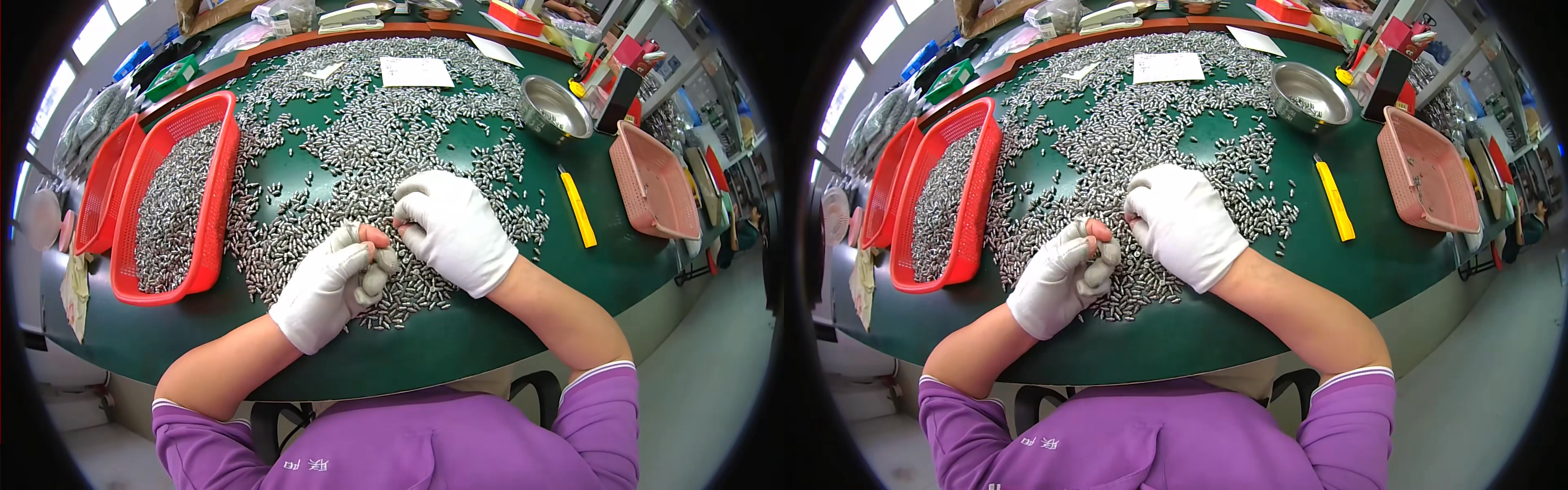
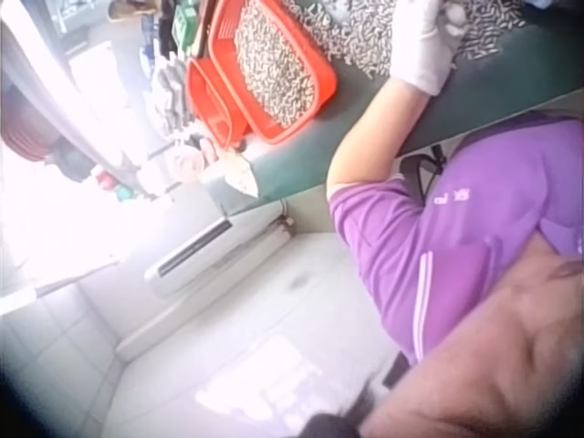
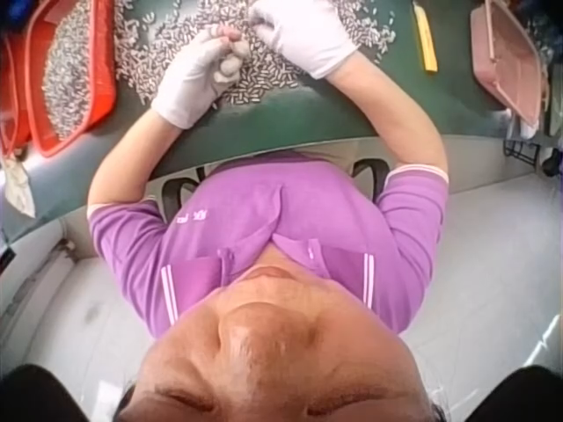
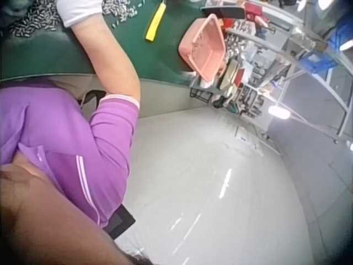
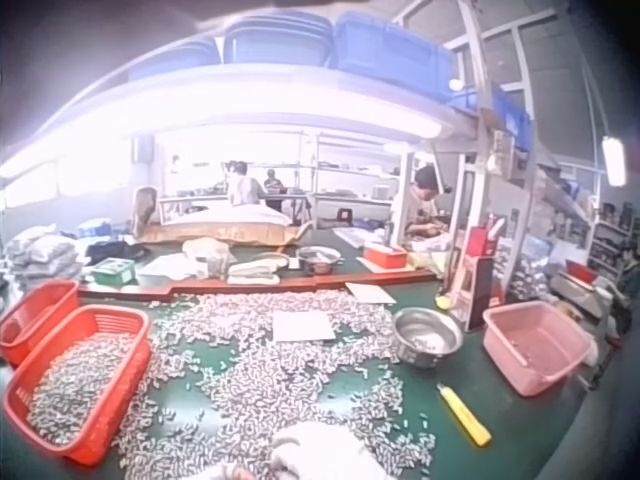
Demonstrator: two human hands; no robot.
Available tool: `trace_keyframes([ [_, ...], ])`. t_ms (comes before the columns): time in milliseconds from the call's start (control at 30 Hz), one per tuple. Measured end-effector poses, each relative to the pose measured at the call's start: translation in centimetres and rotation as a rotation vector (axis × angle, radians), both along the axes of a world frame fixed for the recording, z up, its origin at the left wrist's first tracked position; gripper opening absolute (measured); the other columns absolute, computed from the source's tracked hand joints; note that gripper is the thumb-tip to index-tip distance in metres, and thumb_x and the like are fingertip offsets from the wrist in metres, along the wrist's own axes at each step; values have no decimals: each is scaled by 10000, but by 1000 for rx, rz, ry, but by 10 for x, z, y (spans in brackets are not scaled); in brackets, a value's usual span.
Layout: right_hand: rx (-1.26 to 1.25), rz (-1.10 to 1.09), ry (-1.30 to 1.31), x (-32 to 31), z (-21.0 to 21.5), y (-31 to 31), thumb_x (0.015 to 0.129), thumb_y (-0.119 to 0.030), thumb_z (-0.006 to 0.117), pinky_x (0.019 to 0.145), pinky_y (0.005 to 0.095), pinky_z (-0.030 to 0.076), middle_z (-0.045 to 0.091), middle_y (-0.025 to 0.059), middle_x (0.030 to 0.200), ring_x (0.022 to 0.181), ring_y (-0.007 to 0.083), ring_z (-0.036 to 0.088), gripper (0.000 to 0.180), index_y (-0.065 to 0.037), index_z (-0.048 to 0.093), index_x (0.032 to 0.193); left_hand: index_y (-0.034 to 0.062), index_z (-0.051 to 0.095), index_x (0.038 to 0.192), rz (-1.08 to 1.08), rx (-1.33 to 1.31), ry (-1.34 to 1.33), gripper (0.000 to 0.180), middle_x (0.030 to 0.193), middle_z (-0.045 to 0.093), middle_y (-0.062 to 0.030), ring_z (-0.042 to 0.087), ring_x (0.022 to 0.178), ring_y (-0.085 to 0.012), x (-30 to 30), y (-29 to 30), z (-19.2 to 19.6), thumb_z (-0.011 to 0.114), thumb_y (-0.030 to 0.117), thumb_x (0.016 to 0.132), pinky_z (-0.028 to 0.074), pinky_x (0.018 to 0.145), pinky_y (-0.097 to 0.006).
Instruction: Inspecting and sorting small metallic electronic components at a factory workbench.
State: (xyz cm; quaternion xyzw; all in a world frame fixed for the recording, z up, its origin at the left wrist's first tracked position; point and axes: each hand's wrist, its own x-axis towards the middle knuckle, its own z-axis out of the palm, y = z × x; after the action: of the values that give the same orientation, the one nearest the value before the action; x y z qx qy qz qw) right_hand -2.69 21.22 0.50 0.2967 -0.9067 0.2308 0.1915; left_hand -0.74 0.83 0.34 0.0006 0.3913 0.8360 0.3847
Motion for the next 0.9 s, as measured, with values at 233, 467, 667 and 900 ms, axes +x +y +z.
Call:
trace_keyframes([
  [233, -386, 103, -266, 13, 11, -3, 764, -25, 707, 851, 345, 502, 637, 106, 1035, 945, 257, 626, 121, -40, 628, 854, 85, 513, 1066, 12, -100, 1, 150, 893, 594, -12, 483, 643, -41, 0, 3, 8, 580, 148, 948, 413, 567, -169],
  [467, -471, 122, -371, 20, 16, -7, 744, -17, 744, 838, 332, 507, 633, 95, 1027, 931, 246, 631, 165, -52, 647, 873, 97, 514, 1063, 9, -133, 31, 140, 882, 591, 6, 498, 646, -22, 2, 2, 8, 581, 165, 961, 404, 562, -152],
  [667, -364, 313, -10, 9, 22, -5, 660, -18, 739, 685, 364, 525, 648, 94, 872, 780, 292, 630, 208, -43, 663, 852, 109, 509, 1040, 7, -96, 18, 120, 883, 580, 7, 467, 643, -31, 2, 2, 8, 569, 190, 975, 387, 563, -162],
  [900, -389, 274, -17, 7, 14, -4, 667, -18, 728, 681, 369, 527, 648, 94, 844, 771, 289, 635, 177, -42, 668, 833, 133, 532, 990, 34, -101, -14, 97, 858, 553, -2, 432, 623, -59, 2, 3, 8, 607, 181, 950, 354, 556, -181],
])
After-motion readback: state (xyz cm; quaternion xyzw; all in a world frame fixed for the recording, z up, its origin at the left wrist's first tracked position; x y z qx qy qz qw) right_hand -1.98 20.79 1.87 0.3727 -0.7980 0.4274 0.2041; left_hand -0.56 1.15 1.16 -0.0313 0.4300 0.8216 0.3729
